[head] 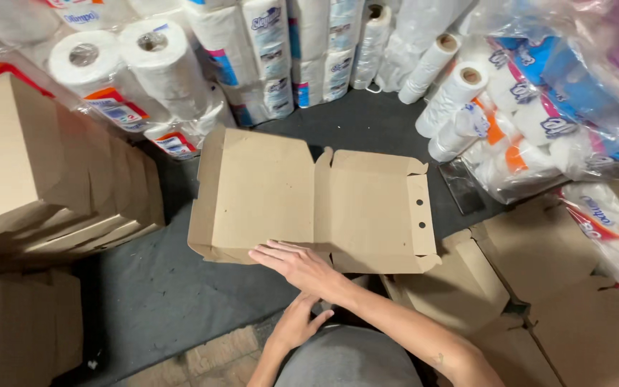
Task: The person folds multiple cardboard pizza-style boxes by hand and stacks them on a table in a stockroom area.
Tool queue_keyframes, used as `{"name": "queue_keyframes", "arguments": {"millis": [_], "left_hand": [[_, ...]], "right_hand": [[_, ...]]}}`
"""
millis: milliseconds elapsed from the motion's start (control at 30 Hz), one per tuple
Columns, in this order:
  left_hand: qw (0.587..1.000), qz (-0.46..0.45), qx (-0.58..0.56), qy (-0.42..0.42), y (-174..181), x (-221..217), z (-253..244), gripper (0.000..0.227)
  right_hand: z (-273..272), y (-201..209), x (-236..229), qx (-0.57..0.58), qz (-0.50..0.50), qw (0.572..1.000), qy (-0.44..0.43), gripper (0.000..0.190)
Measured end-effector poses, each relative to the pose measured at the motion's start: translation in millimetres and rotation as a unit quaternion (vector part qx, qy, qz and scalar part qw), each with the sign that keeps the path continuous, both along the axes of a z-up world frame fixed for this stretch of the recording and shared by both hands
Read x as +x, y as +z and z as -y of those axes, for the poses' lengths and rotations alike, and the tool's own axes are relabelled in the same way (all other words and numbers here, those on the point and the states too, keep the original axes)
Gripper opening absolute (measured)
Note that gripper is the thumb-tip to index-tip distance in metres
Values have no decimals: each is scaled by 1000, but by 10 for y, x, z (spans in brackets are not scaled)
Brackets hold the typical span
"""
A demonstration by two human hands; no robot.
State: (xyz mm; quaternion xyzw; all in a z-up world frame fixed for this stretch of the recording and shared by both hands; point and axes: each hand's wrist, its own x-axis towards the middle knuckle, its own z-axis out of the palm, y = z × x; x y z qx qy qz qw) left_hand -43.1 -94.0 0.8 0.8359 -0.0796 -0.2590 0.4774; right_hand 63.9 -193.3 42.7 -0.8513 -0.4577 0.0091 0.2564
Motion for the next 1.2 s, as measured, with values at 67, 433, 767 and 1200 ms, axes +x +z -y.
{"name": "queue_keyframes", "arguments": {"millis": [67,433,767,1200], "left_hand": [[999,20,-35,10,53,-9,-48,20],[960,252,112,-45,66,183,-160,11],[862,438,249,-59,-810,837,4,5],[913,340,225,-4,-555,987,188,23]], "right_hand": [[-51,-235,68,-51,-123,983,123,109],[1194,-334,58,-179,-194,962,-72,89],[1763,-211,282,-196,-168,946,-198,25],[1247,-345,342,-248,-9,965,-84,16]]}}
